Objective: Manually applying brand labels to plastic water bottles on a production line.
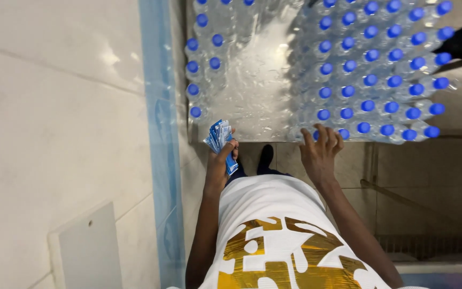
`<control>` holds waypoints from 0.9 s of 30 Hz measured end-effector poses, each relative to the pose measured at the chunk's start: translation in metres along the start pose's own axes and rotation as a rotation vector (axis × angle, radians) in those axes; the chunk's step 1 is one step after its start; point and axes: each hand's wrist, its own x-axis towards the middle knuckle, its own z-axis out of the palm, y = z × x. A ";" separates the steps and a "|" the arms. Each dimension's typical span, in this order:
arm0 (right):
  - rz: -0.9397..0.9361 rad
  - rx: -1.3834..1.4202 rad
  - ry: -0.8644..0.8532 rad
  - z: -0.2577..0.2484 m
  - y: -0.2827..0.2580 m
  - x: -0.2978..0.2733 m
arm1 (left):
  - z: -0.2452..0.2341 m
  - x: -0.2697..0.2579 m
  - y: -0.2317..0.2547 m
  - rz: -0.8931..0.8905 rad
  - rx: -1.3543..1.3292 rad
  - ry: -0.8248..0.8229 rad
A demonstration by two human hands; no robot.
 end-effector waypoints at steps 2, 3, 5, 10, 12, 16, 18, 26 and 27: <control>-0.007 0.090 0.008 -0.012 -0.009 0.016 | -0.008 -0.007 0.006 -0.058 -0.151 0.036; -0.012 0.103 0.015 -0.012 -0.023 0.036 | -0.021 -0.007 -0.002 -0.047 -0.145 0.046; -0.043 0.478 0.037 -0.015 -0.047 0.074 | -0.043 -0.008 -0.017 -0.120 -0.297 -0.066; -0.074 0.752 -0.028 0.056 -0.119 0.215 | -0.050 -0.019 -0.004 -0.201 -0.556 -0.185; -0.127 0.786 -0.015 0.091 -0.137 0.256 | -0.047 -0.017 0.005 -0.240 -0.673 -0.259; -0.157 0.732 -0.008 0.111 -0.160 0.269 | -0.032 -0.017 0.024 -0.250 -0.669 -0.398; -0.174 0.774 0.054 0.109 -0.164 0.256 | -0.031 -0.013 0.022 -0.256 -0.673 -0.451; 0.047 0.871 -0.273 0.063 -0.116 0.192 | -0.007 0.020 0.030 -0.190 -0.446 -0.515; 0.059 0.869 -0.273 0.057 -0.108 0.180 | -0.001 0.022 0.033 -0.200 -0.443 -0.521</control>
